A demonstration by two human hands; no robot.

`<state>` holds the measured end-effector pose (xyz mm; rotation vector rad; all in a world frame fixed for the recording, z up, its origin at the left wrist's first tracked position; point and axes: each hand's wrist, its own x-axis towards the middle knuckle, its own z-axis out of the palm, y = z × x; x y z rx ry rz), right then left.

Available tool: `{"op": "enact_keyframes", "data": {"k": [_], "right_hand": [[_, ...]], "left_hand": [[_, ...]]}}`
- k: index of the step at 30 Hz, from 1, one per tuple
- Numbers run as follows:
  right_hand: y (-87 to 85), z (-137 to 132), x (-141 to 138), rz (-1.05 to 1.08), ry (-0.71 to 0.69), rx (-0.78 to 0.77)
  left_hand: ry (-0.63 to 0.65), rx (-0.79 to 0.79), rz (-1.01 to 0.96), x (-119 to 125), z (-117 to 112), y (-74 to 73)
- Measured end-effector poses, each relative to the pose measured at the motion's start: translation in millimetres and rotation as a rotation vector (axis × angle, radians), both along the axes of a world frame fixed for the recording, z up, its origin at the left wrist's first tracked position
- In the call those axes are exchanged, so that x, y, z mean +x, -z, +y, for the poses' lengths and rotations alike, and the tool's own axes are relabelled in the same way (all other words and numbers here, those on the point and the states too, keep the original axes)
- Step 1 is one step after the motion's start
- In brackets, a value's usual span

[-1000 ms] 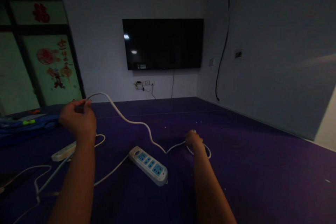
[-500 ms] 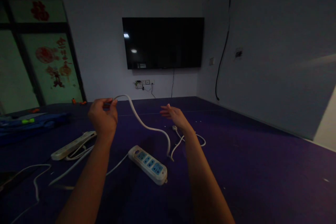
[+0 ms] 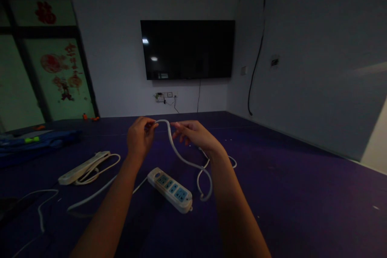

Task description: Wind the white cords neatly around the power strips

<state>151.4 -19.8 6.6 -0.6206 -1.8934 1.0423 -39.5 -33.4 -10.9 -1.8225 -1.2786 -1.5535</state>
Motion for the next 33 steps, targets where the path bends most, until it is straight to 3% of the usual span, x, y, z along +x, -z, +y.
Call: {"op": "enact_keyframes", "data": {"k": [7, 11, 13, 17, 24, 27, 30, 33], "right_hand": [[-8.1, -18.2, -9.8, -0.136, -0.074, 0.042], [-9.5, -18.3, -11.2, -0.083, -0.007, 0.088], [-10.9, -16.3, -6.4, -0.001, 0.078, 0.127], [-12.5, -6.2, 13.8, 0.192, 0.401, 0.269], [-0.2, 23.7, 57.1, 0.299, 1.042, 0.47], [11.0, 29.9, 84.2, 0.36, 1.339, 0.435], [25.8, 34.7, 118.4, 0.41, 1.661, 0.331], [42.3, 44.2, 146.5, 0.361, 1.763, 0.181]], "left_hand": [[-0.018, -0.043, 0.032, 7.5, -1.4, 3.1], [0.019, -0.069, 0.067, 5.6, -1.0, 2.6], [-0.028, -0.116, 0.098, 3.0, -2.3, 0.3], [-0.188, -0.363, 0.097, -2.5, -9.0, -7.3], [-0.18, -0.65, 0.218, -11.1, -21.4, -12.3], [-0.158, -0.731, 0.261, -25.8, -20.7, -11.2], [-0.134, -0.766, 0.172, -47.5, -17.3, -12.7], [0.006, -0.834, 0.126, -61.3, -14.9, -16.1]]}}
